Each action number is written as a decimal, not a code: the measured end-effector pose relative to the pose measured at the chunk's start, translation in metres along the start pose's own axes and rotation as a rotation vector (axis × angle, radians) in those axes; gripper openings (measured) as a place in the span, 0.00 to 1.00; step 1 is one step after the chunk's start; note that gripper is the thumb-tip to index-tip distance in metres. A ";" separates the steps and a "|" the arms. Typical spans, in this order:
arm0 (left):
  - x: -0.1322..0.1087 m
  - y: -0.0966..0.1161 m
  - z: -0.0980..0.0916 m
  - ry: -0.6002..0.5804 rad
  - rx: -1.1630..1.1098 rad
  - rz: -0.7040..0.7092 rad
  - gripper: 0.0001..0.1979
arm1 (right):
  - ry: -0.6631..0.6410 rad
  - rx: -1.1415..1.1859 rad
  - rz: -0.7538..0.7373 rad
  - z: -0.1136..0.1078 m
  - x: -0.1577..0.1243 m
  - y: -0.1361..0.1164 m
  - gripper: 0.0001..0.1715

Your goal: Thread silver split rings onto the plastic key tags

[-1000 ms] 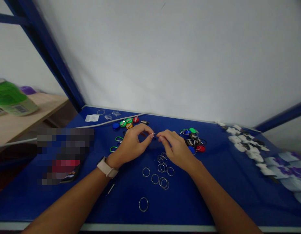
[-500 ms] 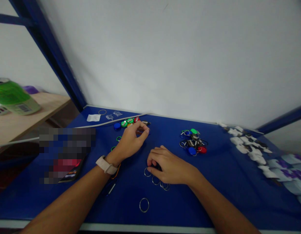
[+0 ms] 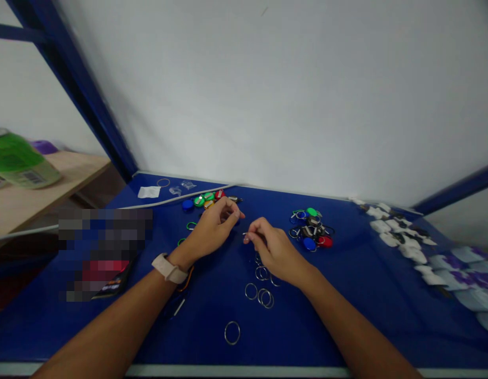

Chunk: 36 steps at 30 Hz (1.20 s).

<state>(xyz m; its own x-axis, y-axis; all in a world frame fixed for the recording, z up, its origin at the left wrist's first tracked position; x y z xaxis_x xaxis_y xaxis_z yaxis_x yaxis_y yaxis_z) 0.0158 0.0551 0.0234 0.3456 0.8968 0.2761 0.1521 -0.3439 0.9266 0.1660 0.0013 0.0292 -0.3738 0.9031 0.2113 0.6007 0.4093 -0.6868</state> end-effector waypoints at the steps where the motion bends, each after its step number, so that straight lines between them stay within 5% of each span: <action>1: 0.000 0.000 0.001 -0.025 -0.018 -0.005 0.06 | 0.060 0.045 0.021 -0.003 0.001 0.004 0.04; 5: -0.002 0.003 0.006 -0.138 -0.056 -0.010 0.07 | 0.202 0.122 0.070 -0.010 0.003 0.014 0.06; 16: -0.005 0.014 0.008 -0.166 0.081 0.069 0.05 | 0.158 0.141 0.050 -0.007 0.003 0.017 0.08; 28: -0.007 0.019 0.004 0.011 0.258 0.228 0.03 | 0.087 0.379 0.093 -0.001 0.005 0.016 0.12; 36: -0.007 0.021 0.002 0.068 0.272 0.242 0.03 | 0.169 0.276 -0.009 -0.006 0.005 0.012 0.12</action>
<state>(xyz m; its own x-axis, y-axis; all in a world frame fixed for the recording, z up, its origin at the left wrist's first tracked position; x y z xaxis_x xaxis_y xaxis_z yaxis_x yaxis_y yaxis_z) 0.0186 0.0413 0.0408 0.3409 0.7938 0.5036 0.3173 -0.6014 0.7332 0.1749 0.0116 0.0263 -0.2416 0.9178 0.3150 0.3752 0.3877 -0.8420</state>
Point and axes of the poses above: each hand's wrist, its own x-axis towards the middle knuckle, its own z-axis out of the palm, y = z × x, the point moved 5 cm from there along x, towards the middle knuckle, and after that the axes turned 1 degree about x, right-handed, at the moved point
